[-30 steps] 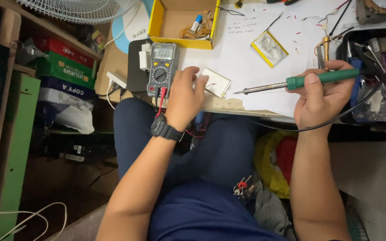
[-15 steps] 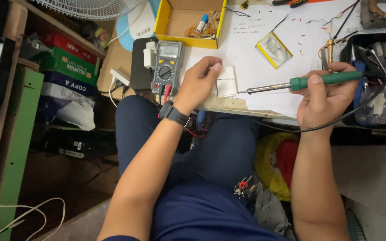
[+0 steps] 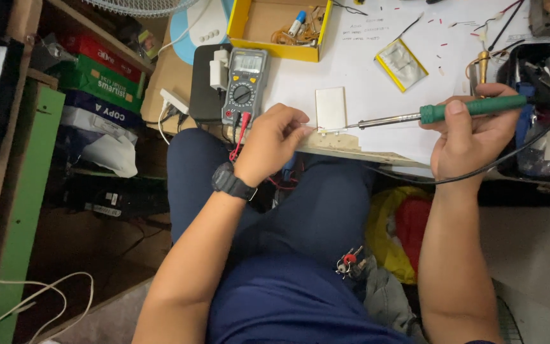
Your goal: The person uses a soldering iron to attach wires to a small rectangular battery pack on a cluttered workbench. They hold the battery with one hand and apply the soldering iron with the other, occasionally adjusting the wires and the battery position.
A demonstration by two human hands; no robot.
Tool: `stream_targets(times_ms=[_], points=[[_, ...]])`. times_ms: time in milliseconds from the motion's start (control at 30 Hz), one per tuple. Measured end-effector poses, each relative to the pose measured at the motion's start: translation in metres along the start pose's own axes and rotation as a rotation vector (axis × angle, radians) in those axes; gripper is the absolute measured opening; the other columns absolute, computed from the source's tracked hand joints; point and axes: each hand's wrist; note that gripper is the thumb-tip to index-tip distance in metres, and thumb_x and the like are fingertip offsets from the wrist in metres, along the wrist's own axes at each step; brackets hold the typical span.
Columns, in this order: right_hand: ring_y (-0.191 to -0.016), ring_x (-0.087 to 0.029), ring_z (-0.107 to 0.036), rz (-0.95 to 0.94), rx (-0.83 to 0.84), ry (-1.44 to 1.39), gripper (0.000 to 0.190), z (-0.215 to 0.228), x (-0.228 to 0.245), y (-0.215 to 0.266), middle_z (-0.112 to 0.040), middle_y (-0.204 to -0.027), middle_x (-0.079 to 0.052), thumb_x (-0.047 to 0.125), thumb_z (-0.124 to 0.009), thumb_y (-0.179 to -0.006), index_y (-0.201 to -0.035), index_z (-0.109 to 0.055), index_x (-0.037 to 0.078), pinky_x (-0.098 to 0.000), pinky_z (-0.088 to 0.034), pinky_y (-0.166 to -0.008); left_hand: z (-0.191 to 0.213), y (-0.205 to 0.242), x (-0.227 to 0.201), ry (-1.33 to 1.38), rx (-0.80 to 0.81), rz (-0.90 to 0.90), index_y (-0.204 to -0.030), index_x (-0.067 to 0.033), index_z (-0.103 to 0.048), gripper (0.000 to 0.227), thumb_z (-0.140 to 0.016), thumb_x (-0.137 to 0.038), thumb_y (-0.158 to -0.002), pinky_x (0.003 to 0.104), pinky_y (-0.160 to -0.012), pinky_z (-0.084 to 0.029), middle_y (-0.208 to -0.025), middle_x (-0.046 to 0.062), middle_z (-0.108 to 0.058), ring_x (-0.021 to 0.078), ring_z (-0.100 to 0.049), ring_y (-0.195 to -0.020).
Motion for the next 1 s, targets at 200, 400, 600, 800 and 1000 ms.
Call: stream_targets(times_ms=[200,400,600,800,1000], points=[[-0.099,-0.033,-0.070,0.005,0.055,0.016,0.038,0.002,0.003,0.000,-0.063,-0.116,-0.017,0.022,-0.075,-0.124,-0.147,-0.046,0.014,-0.0532,-0.074,-0.082,-0.006,0.009,-0.001,-0.064,0.008,-0.107,-0.110,-0.0055,-0.078,0.006,-0.082,-0.010,-0.108,0.044,-0.088,-0.059,-0.101,0.009,-0.071,0.0307,-0.070,-0.100],[-0.103,-0.038,-0.071,0.030,0.068,0.050,0.035,0.003,0.000,-0.001,-0.061,-0.121,-0.020,0.019,-0.073,-0.126,-0.147,-0.046,0.014,-0.0557,-0.075,-0.083,-0.008,0.010,-0.012,-0.100,-0.023,-0.020,-0.102,-0.0079,-0.076,0.011,-0.071,-0.014,-0.110,0.045,-0.082,-0.056,-0.096,0.009,-0.072,0.0312,-0.071,-0.093],[-0.101,-0.035,-0.074,0.061,0.033,0.139,0.036,-0.016,0.023,0.002,-0.063,-0.119,-0.019,0.020,-0.075,-0.123,-0.146,-0.048,0.012,-0.0501,-0.076,-0.081,-0.011,0.019,-0.018,-0.071,-0.115,-0.047,-0.097,-0.0080,-0.077,0.016,-0.069,-0.016,-0.109,0.043,-0.073,-0.049,-0.082,0.004,-0.064,0.0246,-0.062,-0.077],[-0.094,-0.036,-0.077,0.016,-0.013,0.093,0.039,-0.033,0.024,0.020,-0.069,-0.117,-0.020,0.018,-0.076,-0.119,-0.146,-0.049,0.011,-0.0513,-0.077,-0.077,-0.018,0.020,-0.021,-0.130,-0.101,-0.045,-0.092,-0.0123,-0.068,0.014,-0.066,-0.017,-0.106,0.044,-0.067,-0.047,-0.081,0.003,-0.062,0.0261,-0.061,-0.075],[-0.089,-0.035,-0.078,0.021,-0.015,0.118,0.038,-0.038,0.020,0.021,-0.069,-0.113,-0.020,0.017,-0.076,-0.119,-0.144,-0.048,0.009,-0.0489,-0.076,-0.074,-0.023,0.017,-0.023,-0.221,-0.112,-0.094,-0.090,-0.0113,-0.066,0.015,-0.060,-0.016,-0.104,0.048,-0.064,-0.047,-0.081,0.004,-0.069,0.0310,-0.065,-0.074]])
Point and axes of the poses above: each hand's wrist, its own y-axis away from the middle knuckle, its own z-axis out of the back of the hand, x = y × z
